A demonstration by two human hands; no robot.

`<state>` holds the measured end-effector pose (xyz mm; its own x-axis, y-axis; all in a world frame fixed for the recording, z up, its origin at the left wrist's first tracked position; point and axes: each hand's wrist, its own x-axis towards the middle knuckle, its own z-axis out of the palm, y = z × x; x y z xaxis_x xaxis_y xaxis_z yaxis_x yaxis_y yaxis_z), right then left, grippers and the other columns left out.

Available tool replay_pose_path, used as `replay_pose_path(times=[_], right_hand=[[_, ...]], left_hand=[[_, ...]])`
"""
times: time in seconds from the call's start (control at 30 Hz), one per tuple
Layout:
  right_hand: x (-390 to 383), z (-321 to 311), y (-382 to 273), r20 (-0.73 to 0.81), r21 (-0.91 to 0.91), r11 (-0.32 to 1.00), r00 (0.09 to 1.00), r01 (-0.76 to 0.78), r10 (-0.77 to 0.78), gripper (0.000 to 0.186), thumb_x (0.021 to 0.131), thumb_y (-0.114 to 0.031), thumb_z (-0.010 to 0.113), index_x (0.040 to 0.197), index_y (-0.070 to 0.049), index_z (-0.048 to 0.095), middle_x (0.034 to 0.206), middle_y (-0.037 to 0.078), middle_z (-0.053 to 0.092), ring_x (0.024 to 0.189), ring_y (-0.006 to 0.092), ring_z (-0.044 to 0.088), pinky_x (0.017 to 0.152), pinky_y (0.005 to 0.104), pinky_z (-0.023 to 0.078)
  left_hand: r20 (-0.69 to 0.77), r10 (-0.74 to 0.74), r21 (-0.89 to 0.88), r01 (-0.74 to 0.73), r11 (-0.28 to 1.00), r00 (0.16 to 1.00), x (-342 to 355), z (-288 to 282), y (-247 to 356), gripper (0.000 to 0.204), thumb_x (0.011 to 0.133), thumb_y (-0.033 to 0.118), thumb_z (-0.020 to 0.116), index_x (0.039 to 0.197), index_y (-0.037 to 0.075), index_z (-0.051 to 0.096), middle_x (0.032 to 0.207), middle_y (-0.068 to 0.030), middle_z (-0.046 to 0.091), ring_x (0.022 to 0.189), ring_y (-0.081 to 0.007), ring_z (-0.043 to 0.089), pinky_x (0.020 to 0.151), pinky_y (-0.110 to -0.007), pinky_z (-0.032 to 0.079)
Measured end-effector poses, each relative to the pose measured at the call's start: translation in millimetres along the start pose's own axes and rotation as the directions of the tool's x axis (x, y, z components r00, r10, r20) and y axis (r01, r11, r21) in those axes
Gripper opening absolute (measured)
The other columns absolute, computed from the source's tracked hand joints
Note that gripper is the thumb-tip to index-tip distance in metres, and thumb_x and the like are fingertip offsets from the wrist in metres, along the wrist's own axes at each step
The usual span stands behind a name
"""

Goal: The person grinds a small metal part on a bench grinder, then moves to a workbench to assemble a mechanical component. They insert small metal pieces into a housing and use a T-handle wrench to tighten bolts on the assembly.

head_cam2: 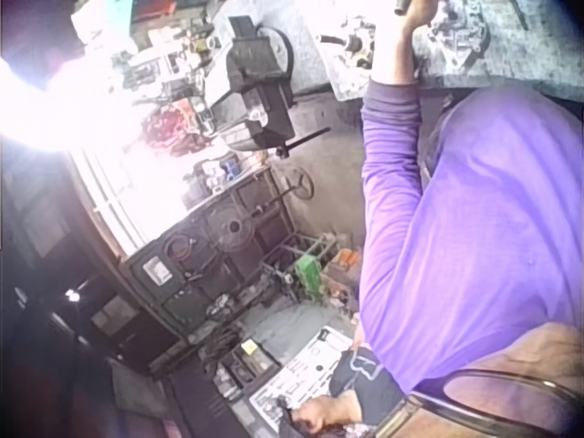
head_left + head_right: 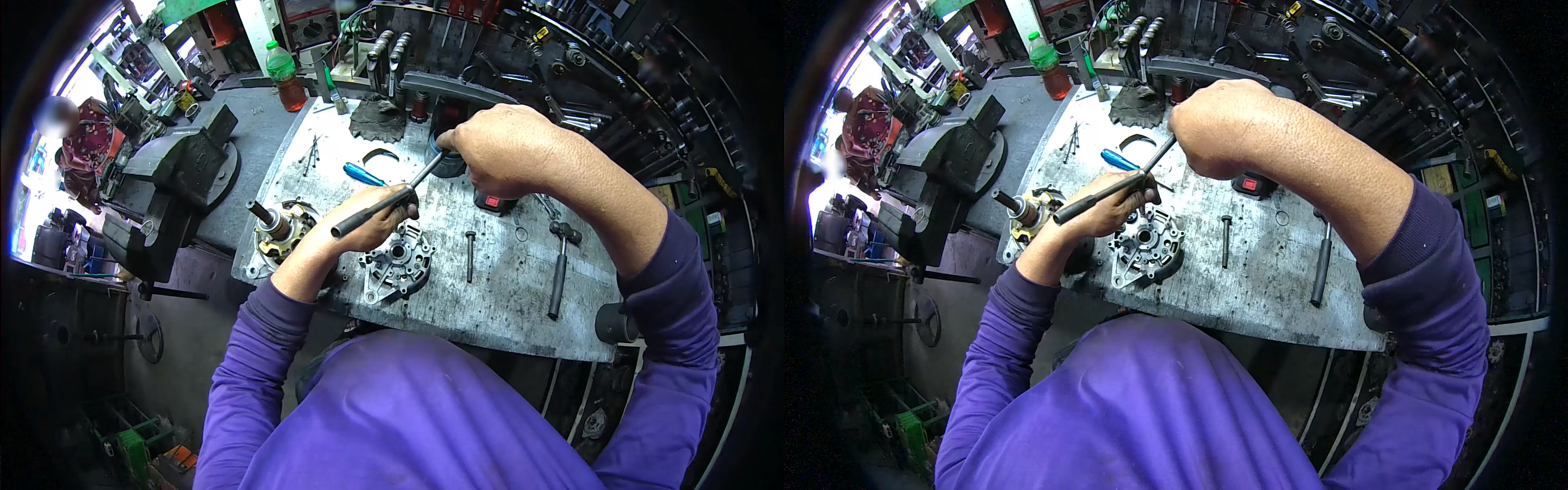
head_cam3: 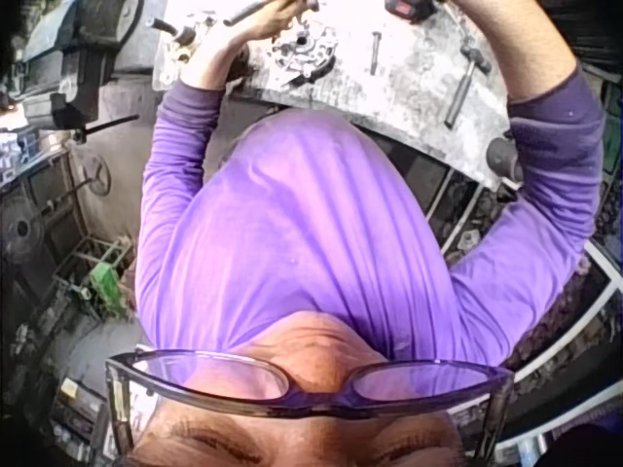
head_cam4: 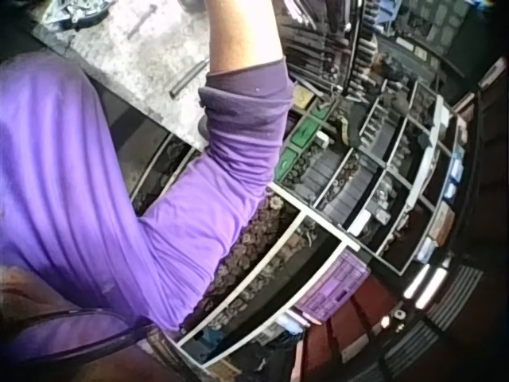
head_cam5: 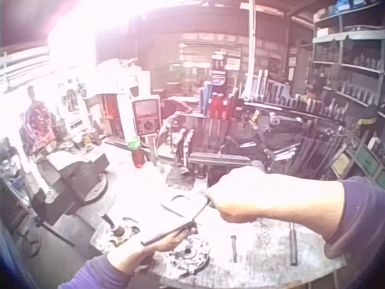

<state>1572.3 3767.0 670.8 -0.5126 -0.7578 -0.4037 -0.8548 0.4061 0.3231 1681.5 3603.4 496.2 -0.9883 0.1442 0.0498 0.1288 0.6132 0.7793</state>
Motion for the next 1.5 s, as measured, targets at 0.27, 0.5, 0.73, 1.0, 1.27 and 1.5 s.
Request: replay_pose_path(times=[0.27,0.5,0.73,1.0,1.27,1.5], right_hand=[[0,-2,4,0.209,0.071,0.987,0.965,0.145,-0.157,0.025,0.085,-0.012,0.062,0.097,0.001,0.08,0.102,0.024,0.077,0.097,0.0364,0.076,0.087,0.0462,0.06],[29,-18,-35,-0.006,-0.017,0.972,0.973,0.232,-0.232,0.029,0.088,-0.018,0.07,0.111,-0.005,0.081,0.109,0.017,0.08,0.094,0.0308,0.077,0.083,0.044,0.061],[29,-38,-35,0.197,0.106,0.943,0.922,0.316,-0.332,0.028,0.083,-0.006,0.059,0.099,0.005,0.079,0.097,0.021,0.079,0.093,0.0332,0.076,0.082,0.0428,0.06],[49,-30,-32,0.286,0.154,0.926,0.881,0.346,-0.377,0.03,0.088,-0.017,0.064,0.103,0.003,0.079,0.097,0.021,0.077,0.085,0.0298,0.074,0.075,0.0449,0.058],[55,-28,-26,0.312,0.086,0.948,0.896,0.306,-0.317,0.024,0.081,-0.009,0.065,0.097,0.002,0.08,0.092,0.02,0.078,0.08,0.0286,0.074,0.075,0.0453,0.059],[56,-21,-30,0.382,0.415,0.837,0.766,0.356,-0.516,0.036,0.093,-0.028,0.065,0.095,0.006,0.075,0.082,0.02,0.072,0.065,0.027,0.064,0.064,0.042,0.052]], left_hand=[[0.025,-0.007,0.018,0.007,1.0,1.0,4,7,-21,0.029,0.107,0.027,0.06,0.12,0.002,0.066,0.101,-0.0229,0.074,0.1,-0.0405,0.071,0.086,-0.047,0.055],[-0.023,-0.018,0.024,0.019,1.0,1.0,1,13,-23,0.024,0.101,0.018,0.061,0.113,-0.002,0.066,0.104,-0.0277,0.072,0.104,-0.0449,0.07,0.089,-0.05,0.055],[-0.059,-0.001,0.011,0.002,1.0,0.998,-1,10,-19,0.031,0.108,0.026,0.054,0.114,-0.003,0.064,0.101,-0.0299,0.071,0.1,-0.0491,0.068,0.085,-0.051,0.054],[-0.004,-0.008,-0.004,0.008,1.0,1.0,5,7,-20,0.028,0.106,0.023,0.057,0.118,-0.002,0.063,0.105,-0.0268,0.073,0.104,-0.0457,0.07,0.089,-0.05,0.054],[-0.052,0.001,0.058,0.002,0.998,0.999,2,8,-12,0.028,0.106,0.023,0.055,0.112,-0.003,0.064,0.1,-0.0275,0.072,0.101,-0.0463,0.069,0.087,-0.051,0.054],[-0.021,-0.054,0.034,0.055,0.998,0.998,-2,10,-20,0.028,0.107,0.022,0.055,0.117,-0.003,0.063,0.101,-0.0276,0.073,0.102,-0.0478,0.07,0.087,-0.052,0.054]])
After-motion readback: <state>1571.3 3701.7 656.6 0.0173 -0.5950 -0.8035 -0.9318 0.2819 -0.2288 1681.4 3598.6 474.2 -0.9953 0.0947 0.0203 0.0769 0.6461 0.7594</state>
